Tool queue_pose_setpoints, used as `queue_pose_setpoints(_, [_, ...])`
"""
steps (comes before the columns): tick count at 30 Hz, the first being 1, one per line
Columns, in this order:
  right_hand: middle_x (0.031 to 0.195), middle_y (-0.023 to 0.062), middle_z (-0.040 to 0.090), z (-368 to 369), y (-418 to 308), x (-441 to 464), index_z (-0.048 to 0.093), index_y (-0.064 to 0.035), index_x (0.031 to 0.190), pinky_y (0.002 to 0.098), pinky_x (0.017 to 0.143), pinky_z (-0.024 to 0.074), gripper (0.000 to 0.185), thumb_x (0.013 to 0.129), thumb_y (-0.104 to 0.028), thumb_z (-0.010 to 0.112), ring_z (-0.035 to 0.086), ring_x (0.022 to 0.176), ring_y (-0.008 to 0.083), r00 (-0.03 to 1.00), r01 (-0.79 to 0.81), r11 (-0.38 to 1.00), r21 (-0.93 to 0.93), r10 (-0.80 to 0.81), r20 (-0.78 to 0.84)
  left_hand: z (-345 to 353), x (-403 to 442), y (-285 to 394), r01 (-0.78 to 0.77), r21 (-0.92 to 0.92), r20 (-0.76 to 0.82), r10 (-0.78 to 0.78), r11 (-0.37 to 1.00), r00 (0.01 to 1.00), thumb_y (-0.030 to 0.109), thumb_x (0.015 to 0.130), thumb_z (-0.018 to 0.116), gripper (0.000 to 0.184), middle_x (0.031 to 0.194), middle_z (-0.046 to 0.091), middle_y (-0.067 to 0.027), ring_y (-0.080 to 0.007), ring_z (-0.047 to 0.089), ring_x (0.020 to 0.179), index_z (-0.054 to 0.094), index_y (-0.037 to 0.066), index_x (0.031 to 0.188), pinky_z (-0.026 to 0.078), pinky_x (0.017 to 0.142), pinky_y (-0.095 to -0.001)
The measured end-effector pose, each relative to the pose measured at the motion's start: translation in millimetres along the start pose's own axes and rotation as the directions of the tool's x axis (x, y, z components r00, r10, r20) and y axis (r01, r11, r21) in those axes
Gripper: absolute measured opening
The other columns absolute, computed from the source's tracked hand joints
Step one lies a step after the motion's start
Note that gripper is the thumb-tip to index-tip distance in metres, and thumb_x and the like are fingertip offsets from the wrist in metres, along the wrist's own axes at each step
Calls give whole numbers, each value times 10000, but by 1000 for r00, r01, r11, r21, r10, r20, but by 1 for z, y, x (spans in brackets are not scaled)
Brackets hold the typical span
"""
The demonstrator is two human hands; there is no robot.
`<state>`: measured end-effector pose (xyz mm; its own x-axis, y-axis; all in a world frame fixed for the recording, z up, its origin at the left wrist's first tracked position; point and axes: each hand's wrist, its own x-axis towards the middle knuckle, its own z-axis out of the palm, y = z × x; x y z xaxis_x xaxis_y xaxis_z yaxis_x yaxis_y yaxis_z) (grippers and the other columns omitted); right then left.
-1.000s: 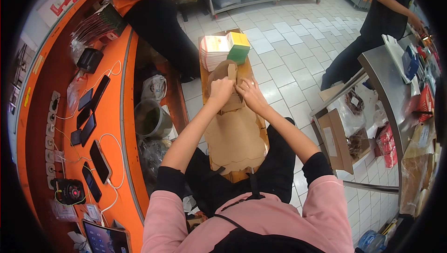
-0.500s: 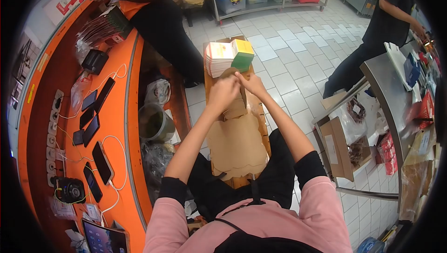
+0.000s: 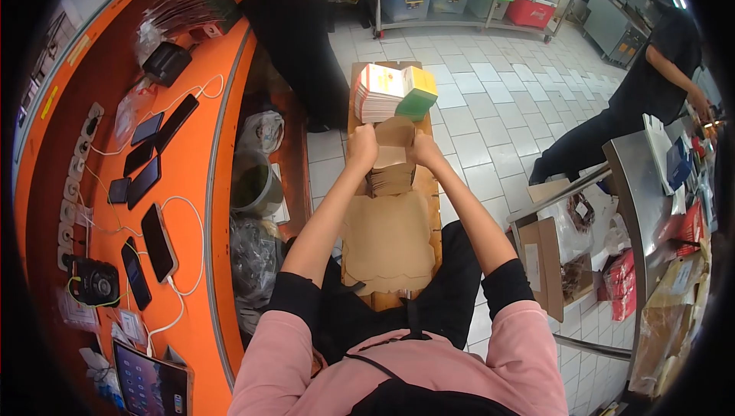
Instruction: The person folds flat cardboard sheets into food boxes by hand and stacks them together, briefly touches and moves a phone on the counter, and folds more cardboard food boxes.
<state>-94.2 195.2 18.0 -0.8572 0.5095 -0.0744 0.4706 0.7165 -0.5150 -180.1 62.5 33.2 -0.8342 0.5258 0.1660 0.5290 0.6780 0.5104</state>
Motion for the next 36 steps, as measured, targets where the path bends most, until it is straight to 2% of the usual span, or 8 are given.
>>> queue_pose_setpoints(3, [986,256,578,-15,-18,-14,534,68,807,435,777,467,124,707,-4,523,569,928,392,981,11,996,-93,-29,-190,-9,7,1,78,5,142,-78,997,987,116,790,510,256,900,611,-238,-387,583,888,596,12,1008,466,784,-426])
queue_pose_setpoints(6, [1004,246,581,-31,-42,-9,549,77,882,425,768,465,186,718,-7,525,574,933,363,791,424,794,-435,-559,-250,-17,0,-10,-74,-215,86,95,974,992,207,826,517,307,980,589,-256,-375,571,939,586,-20,1021,458,803,-415])
queue_pose_setpoints(9, [866,187,644,-25,-50,13,655,24,820,392,731,485,184,719,-99,561,619,835,301,770,525,846,-95,-424,476,-19,-12,-32,58,-473,84,-20,879,996,333,822,541,436,1028,587,-229,-339,556,998,552,-7,1095,426,859,-361])
queue_pose_setpoints(13, [1016,148,623,-23,-75,22,609,-100,1097,375,804,474,382,719,-153,582,590,954,294,731,537,728,-427,-149,666,-2,-33,-83,270,-802,270,-80,533,960,372,787,610,608,1205,511,-127,-275,490,1116,408,45,1258,417,880,-335])
queue_pose_setpoints(22, [1384,108,328,51,-23,55,441,-277,1284,370,953,379,624,711,-141,646,485,1126,294,538,718,588,-373,-128,833,47,-32,-101,2,-682,344,317,732,884,327,440,867,1284,1396,195,-234,-316,195,1311,44,73,1392,214,1072,-366])
queue_pose_setpoints(29, [1435,97,217,43,-8,57,420,-241,1287,369,922,404,549,773,-97,549,504,1101,287,429,807,491,-326,-110,896,68,-34,-98,-75,-744,209,338,664,918,339,423,873,1238,1364,193,-178,-311,238,1280,118,74,1366,241,1065,-371])
queue_pose_setpoints(31, [1307,132,426,34,-6,52,535,-155,1189,358,827,454,414,775,-161,555,576,971,290,420,834,521,-182,-387,821,53,-35,-92,-82,-703,240,345,706,908,346,437,868,1234,1362,203,-180,-318,259,1272,105,80,1370,263,1052,-387])
queue_pose_setpoints(36, [881,174,624,6,-40,40,663,-56,905,369,708,478,234,762,-217,571,610,743,318,470,663,738,-127,-278,838,55,-32,-97,-83,-670,271,347,737,898,357,406,873,1247,1321,229,-178,-320,263,1260,128,61,1361,272,1050,-371])
